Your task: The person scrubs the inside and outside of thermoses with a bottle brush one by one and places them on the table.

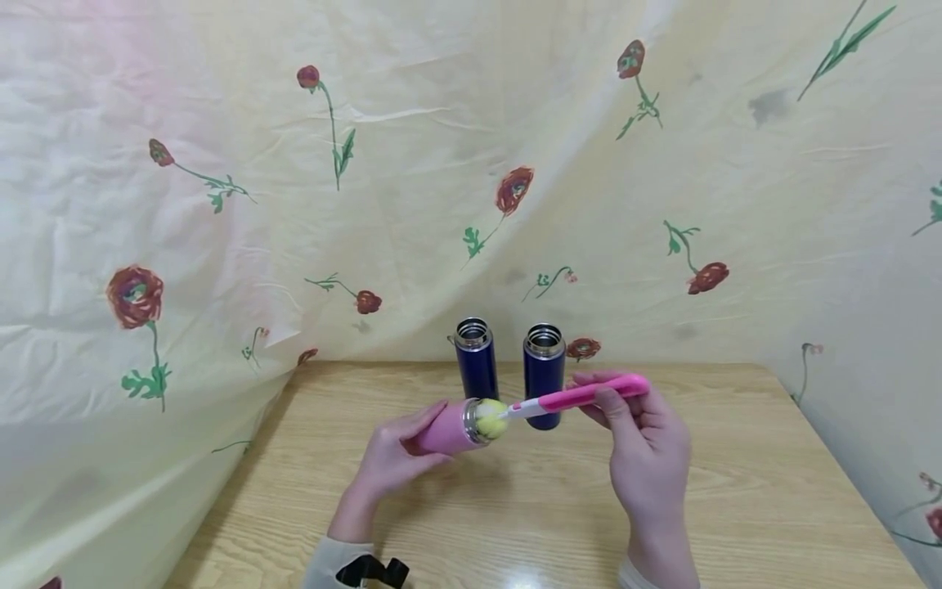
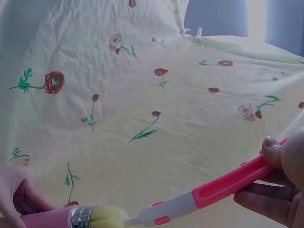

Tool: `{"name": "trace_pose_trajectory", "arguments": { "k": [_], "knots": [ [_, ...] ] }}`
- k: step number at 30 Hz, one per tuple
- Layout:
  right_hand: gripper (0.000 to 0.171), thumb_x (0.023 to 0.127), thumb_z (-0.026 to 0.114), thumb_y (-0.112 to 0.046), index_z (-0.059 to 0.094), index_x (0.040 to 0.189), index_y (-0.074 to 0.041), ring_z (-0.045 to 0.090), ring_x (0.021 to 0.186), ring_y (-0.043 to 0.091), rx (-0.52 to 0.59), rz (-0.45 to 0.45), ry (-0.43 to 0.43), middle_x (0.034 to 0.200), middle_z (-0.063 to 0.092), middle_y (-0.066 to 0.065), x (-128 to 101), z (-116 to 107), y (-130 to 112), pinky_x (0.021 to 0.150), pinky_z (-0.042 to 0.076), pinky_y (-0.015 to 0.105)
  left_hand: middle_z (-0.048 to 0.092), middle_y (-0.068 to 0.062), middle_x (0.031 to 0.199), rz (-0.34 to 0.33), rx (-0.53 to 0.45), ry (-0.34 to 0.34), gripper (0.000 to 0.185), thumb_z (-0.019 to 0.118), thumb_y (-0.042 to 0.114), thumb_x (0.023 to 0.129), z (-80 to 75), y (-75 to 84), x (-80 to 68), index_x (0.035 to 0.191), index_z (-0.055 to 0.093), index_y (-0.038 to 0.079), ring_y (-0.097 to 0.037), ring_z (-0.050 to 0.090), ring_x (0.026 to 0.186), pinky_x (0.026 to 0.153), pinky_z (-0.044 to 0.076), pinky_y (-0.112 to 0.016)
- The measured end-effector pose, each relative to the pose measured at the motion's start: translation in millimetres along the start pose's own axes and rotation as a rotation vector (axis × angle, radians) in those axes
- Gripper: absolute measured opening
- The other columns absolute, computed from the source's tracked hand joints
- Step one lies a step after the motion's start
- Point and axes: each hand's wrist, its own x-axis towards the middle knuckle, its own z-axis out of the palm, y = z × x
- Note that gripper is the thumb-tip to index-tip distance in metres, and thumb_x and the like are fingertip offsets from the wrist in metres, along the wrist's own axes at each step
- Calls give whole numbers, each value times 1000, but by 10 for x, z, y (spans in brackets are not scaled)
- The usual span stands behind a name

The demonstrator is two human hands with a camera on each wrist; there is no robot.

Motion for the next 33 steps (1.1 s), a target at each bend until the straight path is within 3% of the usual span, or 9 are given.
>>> {"name": "trace_pose_trajectory", "arguments": {
  "k": [3,11,17,33],
  "knots": [
    [25,105,63,2,63,117,24,80,95,23,6,4,42,108,80,19,3,-26,-27,84,63,37,68,-12,142,24,7,27,76,98,1,71,-35,-10,-6,141,69,2,-31,67,130,112,51,-44],
    [28,105,63,-1,62,117,25,80,94,24,42,12,92,107,79,21,22,-39,-49,82,63,38,65,-9,146,13,29,3,75,97,1,75,-75,-47,0,144,67,5,-28,64,134,115,48,-44],
    [32,105,64,-4,61,119,25,80,95,27,71,25,142,106,79,21,28,-55,-66,83,62,39,68,-14,142,88,57,58,75,98,0,69,-109,-64,-3,139,70,1,-34,67,129,112,51,-46],
    [32,105,65,-4,62,118,25,80,96,28,105,29,156,107,79,23,46,-90,-46,83,62,41,67,-12,142,71,74,88,74,99,1,68,-170,-113,-28,137,72,4,-32,67,129,112,51,-52]
  ]
}}
